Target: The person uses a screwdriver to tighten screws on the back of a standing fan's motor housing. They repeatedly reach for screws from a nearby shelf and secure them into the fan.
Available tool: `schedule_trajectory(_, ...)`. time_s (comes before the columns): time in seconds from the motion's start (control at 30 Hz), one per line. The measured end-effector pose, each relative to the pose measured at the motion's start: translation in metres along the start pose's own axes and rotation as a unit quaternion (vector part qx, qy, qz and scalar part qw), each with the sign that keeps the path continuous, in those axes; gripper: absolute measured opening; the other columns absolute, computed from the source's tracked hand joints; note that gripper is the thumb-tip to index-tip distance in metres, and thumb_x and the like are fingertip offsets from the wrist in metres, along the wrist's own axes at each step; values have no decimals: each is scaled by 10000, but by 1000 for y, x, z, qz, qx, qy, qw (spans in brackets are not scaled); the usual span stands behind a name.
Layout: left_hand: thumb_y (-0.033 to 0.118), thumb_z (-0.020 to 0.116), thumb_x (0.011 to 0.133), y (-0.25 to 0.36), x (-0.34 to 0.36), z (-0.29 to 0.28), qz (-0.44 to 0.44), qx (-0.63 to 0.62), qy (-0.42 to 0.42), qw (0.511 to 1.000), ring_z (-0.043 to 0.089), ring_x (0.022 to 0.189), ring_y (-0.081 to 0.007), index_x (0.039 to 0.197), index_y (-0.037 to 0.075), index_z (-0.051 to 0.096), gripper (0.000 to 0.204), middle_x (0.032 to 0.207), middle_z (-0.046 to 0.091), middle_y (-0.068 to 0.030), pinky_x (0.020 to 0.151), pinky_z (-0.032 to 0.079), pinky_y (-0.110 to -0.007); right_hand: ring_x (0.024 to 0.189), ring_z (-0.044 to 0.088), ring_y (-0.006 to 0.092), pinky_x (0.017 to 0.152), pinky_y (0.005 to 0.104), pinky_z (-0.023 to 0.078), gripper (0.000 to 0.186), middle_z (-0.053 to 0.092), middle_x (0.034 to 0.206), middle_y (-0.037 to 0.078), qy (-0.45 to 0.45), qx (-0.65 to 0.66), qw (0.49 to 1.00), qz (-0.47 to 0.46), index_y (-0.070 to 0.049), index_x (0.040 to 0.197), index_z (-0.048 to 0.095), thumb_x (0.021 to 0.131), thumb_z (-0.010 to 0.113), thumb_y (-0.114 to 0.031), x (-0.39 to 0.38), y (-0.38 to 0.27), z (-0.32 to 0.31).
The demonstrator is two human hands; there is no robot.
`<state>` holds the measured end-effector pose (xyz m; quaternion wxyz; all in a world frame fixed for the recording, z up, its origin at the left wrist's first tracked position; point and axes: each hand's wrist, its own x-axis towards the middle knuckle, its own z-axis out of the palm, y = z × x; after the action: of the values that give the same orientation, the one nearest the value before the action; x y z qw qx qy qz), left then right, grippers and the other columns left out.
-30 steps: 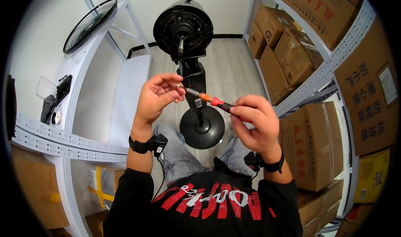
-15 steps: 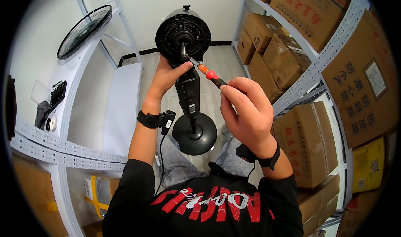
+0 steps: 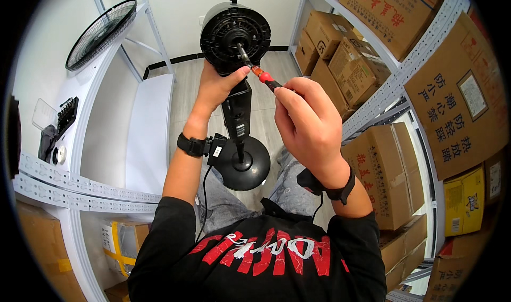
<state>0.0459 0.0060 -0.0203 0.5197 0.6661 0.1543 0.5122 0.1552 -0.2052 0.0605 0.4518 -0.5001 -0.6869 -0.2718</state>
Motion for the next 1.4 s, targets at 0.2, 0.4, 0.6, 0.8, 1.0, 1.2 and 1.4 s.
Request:
schedule_trajectory(0.2,214,857,748,5,-3,2,8,-13,1,1000,572,1200,-205,1443,22,328,895,1305,575,-126,1022,476,-353,737,630,249,621,330,518,260,623,919,107,-2,-26,1000,-14,5,969,667,734,727,100,8,-6,2)
schedule_trajectory(0.4,227,848,763,2,-3,1,-16,-52,-22,998,574,1201,-210,1446,41,343,869,1309,579,-112,1036,466,-357,718,645,225,626,307,538,241,649,962,122,-27,-39,998,-42,-3,1007,680,790,733,87,20,-18,6)
schedule_trajectory(0.6,248,849,775,3,-2,-5,-50,-55,-44,996,559,1234,-222,1467,44,343,881,1330,574,-121,1062,450,-366,739,649,235,633,313,535,213,644,949,117,-40,-51,998,-18,-3,992,676,803,743,69,20,-21,7)
schedule_trajectory(0.8,246,848,778,6,-4,-2,-36,-84,-49,995,552,1244,-223,1473,45,339,885,1340,568,-118,1067,447,-365,669,589,221,564,320,498,246,581,887,85,-20,-57,997,-51,-36,980,670,753,700,54,18,-20,13)
schedule_trajectory(1.0,232,848,774,1,-2,-4,-44,-86,-49,994,559,1228,-213,1467,42,345,877,1331,572,-114,1052,457,-358,658,586,236,553,337,476,230,545,836,73,-53,-99,993,-33,-53,965,674,749,710,18,14,-20,7)
schedule_trajectory(1.2,240,845,773,0,-2,-3,-33,-76,-36,996,573,1200,-208,1446,33,363,854,1305,585,-111,1041,460,-354,572,548,202,501,330,427,209,492,649,27,-74,-156,985,29,-75,956,663,785,778,-110,19,-30,3)
schedule_trajectory(1.4,246,845,769,-4,-1,-5,-23,-64,-42,997,567,1204,-211,1442,31,363,855,1306,584,-112,1040,458,-351,612,555,246,531,360,449,203,520,719,60,-41,-155,987,-17,-73,929,606,791,755,-89,19,-24,7)
